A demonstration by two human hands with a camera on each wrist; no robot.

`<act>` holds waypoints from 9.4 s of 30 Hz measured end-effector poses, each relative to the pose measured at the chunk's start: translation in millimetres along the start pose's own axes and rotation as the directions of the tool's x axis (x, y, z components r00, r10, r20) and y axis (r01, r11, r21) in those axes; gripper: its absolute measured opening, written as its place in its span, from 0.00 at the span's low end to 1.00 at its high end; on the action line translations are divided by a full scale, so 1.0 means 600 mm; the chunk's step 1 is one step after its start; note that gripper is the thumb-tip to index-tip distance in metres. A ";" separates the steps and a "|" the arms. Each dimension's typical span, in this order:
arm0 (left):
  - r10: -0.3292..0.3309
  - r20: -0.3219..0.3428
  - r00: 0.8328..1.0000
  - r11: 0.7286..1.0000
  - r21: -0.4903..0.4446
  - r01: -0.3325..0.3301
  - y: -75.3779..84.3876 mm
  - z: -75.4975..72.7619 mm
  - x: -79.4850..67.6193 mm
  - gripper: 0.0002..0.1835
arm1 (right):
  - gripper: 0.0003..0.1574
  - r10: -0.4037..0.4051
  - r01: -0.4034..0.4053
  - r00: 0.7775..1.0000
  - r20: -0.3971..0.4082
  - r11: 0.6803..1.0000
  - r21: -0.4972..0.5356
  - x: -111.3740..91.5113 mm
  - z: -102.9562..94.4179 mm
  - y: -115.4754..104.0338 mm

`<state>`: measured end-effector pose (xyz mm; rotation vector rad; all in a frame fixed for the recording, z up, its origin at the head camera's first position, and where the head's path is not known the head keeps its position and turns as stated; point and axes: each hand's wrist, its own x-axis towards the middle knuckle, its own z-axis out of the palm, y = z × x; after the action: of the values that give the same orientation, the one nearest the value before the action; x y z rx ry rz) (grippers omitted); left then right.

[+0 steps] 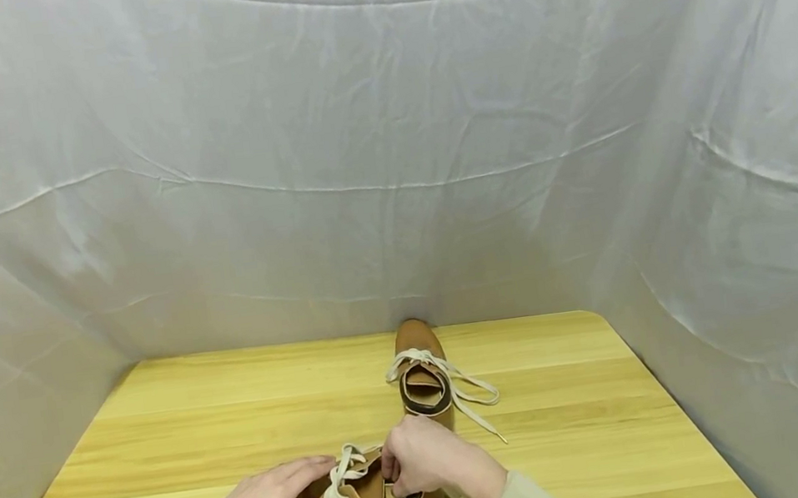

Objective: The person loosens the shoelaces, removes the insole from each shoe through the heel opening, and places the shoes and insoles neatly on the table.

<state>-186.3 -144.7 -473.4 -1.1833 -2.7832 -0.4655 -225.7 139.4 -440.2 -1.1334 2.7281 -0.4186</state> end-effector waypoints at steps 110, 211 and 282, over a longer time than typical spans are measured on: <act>-0.010 0.020 1.000 0.999 -0.033 0.010 -0.001 0.004 -0.002 0.43 | 0.07 0.008 0.075 0.988 -0.156 0.852 0.519 -0.067 -0.008 0.041; -0.003 0.013 1.000 0.999 -0.032 0.003 0.000 0.004 -0.002 0.41 | 0.17 -0.601 0.572 0.742 -0.298 0.799 -0.186 -0.152 -0.054 0.069; -0.001 0.007 1.000 1.000 -0.022 0.002 -0.003 0.007 -0.003 0.41 | 0.14 -0.435 0.507 0.552 -0.711 0.852 -0.127 -0.235 -0.089 0.091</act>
<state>-186.3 -146.0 -478.2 -1.1894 -2.7919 -0.4945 -176.8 287.0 -401.7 -2.0516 2.8654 -1.3215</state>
